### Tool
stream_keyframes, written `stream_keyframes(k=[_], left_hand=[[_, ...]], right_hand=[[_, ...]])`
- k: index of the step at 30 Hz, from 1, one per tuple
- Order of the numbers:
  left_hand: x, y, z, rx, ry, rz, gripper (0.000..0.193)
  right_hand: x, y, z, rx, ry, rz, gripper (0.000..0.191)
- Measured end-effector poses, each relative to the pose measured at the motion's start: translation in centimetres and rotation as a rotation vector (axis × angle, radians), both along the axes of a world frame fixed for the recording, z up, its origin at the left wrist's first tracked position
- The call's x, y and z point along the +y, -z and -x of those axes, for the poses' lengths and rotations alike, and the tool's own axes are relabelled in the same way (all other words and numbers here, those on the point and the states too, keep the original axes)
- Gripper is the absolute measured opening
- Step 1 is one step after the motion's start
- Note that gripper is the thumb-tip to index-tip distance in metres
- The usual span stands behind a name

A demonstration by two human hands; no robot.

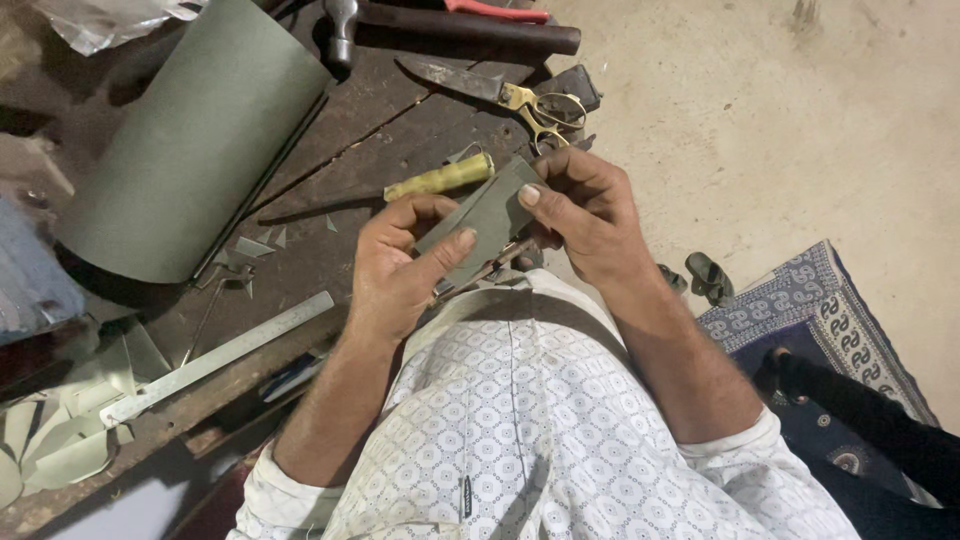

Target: The person cuts a flat sheet of metal into smaller pieces using large shears. They repeatedly pick up pieces, align them, and trim edges or cut them into smaller shapes, placing the cut pieces on the workbench.

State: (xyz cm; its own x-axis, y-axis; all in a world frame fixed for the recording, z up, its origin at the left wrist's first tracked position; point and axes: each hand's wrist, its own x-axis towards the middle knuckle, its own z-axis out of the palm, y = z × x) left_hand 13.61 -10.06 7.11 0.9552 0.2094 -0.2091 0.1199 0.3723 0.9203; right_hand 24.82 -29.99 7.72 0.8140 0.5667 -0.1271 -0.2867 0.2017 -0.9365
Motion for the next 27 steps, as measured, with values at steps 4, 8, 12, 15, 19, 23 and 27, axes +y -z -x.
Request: stream_keyframes(k=[4,8,12,15,19,23,27], left_hand=[[0.3,0.2,-0.7,0.01,0.13,-0.025,0.034],[-1.2,-0.3,-1.1,-0.026,0.003,-0.049,0.039],[-1.2,-0.7,-1.4,-0.205,-0.044,-0.412,0.04],[-0.4,-0.9,-1.4,-0.243,0.005,-0.679,0.034],[-0.1,-1.1,-1.3,-0.164,0.003,-0.622,0.034],[0.0,-1.3,-1.3,-0.179,0.029,-0.517,0.024],[0.7,-1.1,-1.0,-0.244,0.09,-0.446,0.021]], right_hand=[[-0.5,0.8,-0.4,0.032,0.009,-0.068,0.014],[-0.7,1.0,-0.7,0.032,0.027,-0.172,0.01],[-1.3,0.9,-0.9,0.013,-0.091,-0.075,0.025],[-1.4,1.2,-0.9,0.017,-0.184,-0.022,0.045],[-1.8,2.0,-0.7,0.104,-0.215,-0.069,0.053],[-2.4,3.0,-0.7,0.128,-0.222,-0.041,0.054],[-2.6,3.7,-0.5,0.147,-0.295,-0.176,0.057]])
